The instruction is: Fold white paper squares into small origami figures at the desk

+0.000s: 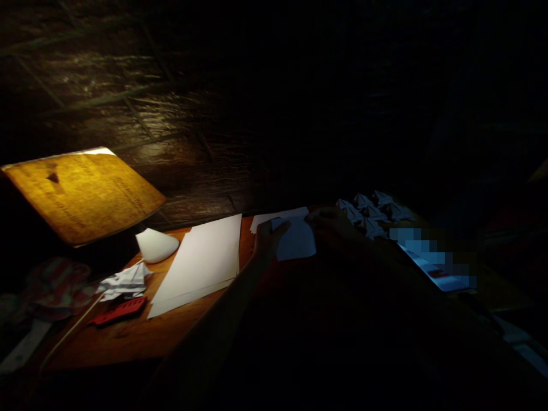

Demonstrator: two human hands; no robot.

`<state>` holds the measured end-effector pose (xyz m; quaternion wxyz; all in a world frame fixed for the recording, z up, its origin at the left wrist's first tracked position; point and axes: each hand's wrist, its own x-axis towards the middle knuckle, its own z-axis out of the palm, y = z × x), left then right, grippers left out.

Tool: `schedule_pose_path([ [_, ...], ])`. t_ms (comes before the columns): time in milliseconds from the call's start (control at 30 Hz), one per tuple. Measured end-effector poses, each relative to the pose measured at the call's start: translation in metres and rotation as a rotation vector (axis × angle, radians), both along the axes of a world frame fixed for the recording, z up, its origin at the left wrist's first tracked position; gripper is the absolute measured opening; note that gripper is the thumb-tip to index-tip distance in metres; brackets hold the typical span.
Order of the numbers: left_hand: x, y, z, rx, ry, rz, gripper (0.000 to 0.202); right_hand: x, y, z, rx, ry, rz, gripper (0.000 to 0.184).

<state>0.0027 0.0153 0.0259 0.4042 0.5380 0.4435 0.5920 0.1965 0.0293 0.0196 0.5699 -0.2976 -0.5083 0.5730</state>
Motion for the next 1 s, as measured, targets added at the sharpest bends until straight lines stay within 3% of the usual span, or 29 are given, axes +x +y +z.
schedule_pose_path([
  [200,-0.0013,0.0014,-0.0017,-0.007,-0.006,-0.006,0.046,0.0005,-0.0056,0.0067,-0.01,-0.034,-0.028,0.028],
  [467,0.0024,-0.0034,0.0039,-0.015,-0.024,-0.023,0.042,0.0012,-0.0008,0.0,-0.034,0.007,0.015,0.027],
  [1000,0.0033,-0.0007,-0.0002,-0.012,0.014,0.0,0.043,0.0003,-0.0058,0.0073,-0.01,-0.016,-0.008,0.032],
])
